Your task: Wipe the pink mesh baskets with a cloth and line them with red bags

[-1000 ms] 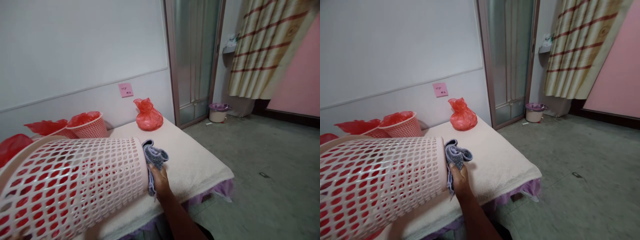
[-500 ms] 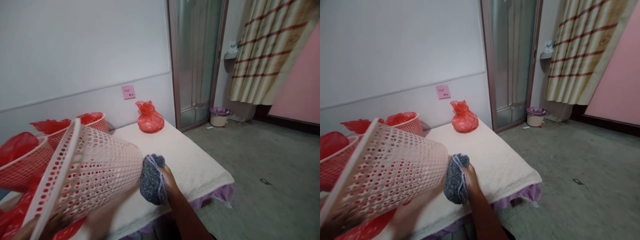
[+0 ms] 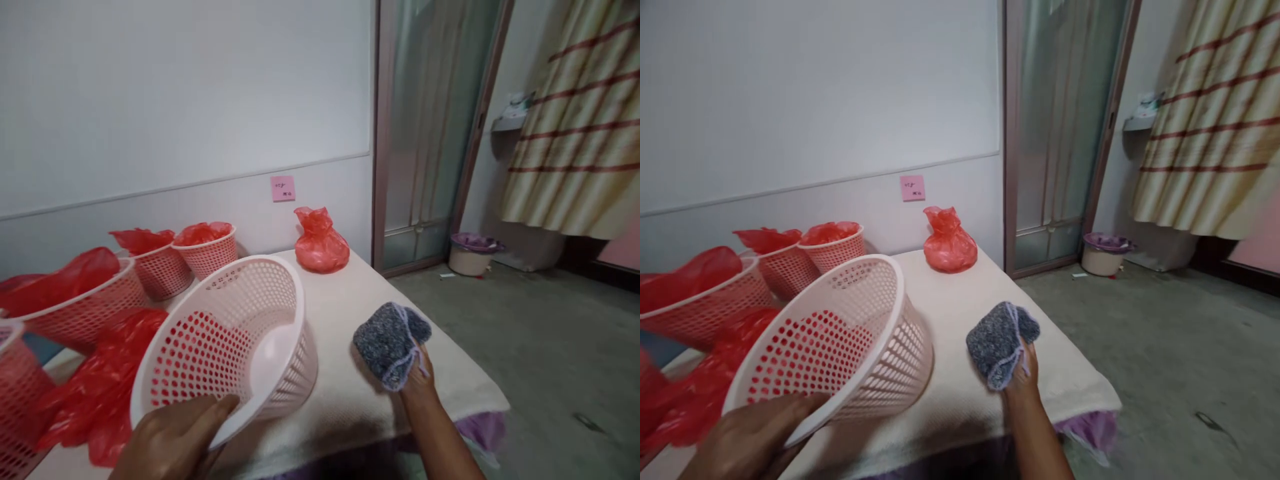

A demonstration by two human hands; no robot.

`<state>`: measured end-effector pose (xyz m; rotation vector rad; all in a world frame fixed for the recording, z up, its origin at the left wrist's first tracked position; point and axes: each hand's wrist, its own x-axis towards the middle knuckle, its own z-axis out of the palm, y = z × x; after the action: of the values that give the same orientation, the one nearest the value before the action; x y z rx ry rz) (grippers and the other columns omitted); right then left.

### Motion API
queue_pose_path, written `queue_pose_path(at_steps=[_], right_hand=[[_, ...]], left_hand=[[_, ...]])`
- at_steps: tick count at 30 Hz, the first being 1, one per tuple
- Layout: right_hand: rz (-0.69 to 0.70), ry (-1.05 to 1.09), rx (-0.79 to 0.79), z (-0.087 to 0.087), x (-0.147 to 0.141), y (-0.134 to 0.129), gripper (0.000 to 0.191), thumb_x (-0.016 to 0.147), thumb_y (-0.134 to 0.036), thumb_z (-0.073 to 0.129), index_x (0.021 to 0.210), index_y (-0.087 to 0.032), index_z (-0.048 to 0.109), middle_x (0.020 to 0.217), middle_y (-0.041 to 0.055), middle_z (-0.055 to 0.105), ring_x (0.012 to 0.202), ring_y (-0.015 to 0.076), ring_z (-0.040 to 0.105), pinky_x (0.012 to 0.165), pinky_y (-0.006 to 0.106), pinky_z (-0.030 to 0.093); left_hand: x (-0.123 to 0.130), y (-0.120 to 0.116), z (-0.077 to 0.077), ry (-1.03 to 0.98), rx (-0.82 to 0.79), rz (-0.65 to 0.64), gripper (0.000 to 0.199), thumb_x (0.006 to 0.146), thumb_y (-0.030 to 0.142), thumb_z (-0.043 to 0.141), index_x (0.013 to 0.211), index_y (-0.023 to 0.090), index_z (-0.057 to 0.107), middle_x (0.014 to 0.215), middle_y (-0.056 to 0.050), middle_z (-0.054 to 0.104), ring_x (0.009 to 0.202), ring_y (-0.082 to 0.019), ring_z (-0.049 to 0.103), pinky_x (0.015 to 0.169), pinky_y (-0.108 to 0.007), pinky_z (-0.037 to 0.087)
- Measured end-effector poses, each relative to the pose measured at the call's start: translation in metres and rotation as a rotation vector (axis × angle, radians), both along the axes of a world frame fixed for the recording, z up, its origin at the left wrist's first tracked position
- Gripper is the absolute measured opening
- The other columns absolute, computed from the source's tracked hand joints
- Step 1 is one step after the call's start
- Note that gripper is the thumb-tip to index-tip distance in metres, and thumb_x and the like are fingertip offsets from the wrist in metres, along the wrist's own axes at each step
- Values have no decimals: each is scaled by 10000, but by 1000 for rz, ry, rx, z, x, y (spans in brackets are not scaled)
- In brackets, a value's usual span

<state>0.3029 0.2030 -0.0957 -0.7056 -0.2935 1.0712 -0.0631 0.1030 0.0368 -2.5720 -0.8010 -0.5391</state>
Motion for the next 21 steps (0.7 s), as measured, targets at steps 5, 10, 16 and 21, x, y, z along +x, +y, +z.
queue_pose_path(at_steps=[5, 10, 16, 21], right_hand=[[100, -222, -241, -17, -4, 12, 462, 625, -547, 654, 964, -233, 668, 868, 33, 739, 889, 251, 691, 812, 413, 540], [46, -606, -685, -27, 8, 19, 635, 589, -457, 675, 1075, -50, 642, 1062, 237, 679, 1119, 431, 574, 928, 514, 453], [39, -1062, -878, -16, 22, 17, 773, 779, -468, 500, 1373, 23, 442, 1305, 281, 545, 1258, 465, 448, 1041, 534, 334], [-106, -1345, -790, -13, 6, 11, 610, 796, -391, 402, 1285, -62, 556, 1194, 215, 626, 1172, 423, 530, 952, 523, 434]], left_hand=[[37, 17, 11, -23, 169, 13, 166, 912, 210, 525, 1052, 130, 564, 706, -56, 666, 564, -169, 614, 488, -266, 462], [69, 36, 24, 21, 165, 100, 71, 915, 199, 512, 938, 177, 576, 682, -3, 590, 579, -179, 547, 507, -311, 392], [87, 50, 25, 18, 141, 280, 44, 852, 203, 599, 824, 193, 566, 710, -13, 594, 664, -224, 562, 607, -370, 430], [89, 44, 21, -35, 133, 302, 116, 889, 221, 543, 982, 168, 589, 806, -30, 640, 732, -221, 588, 698, -383, 474]])
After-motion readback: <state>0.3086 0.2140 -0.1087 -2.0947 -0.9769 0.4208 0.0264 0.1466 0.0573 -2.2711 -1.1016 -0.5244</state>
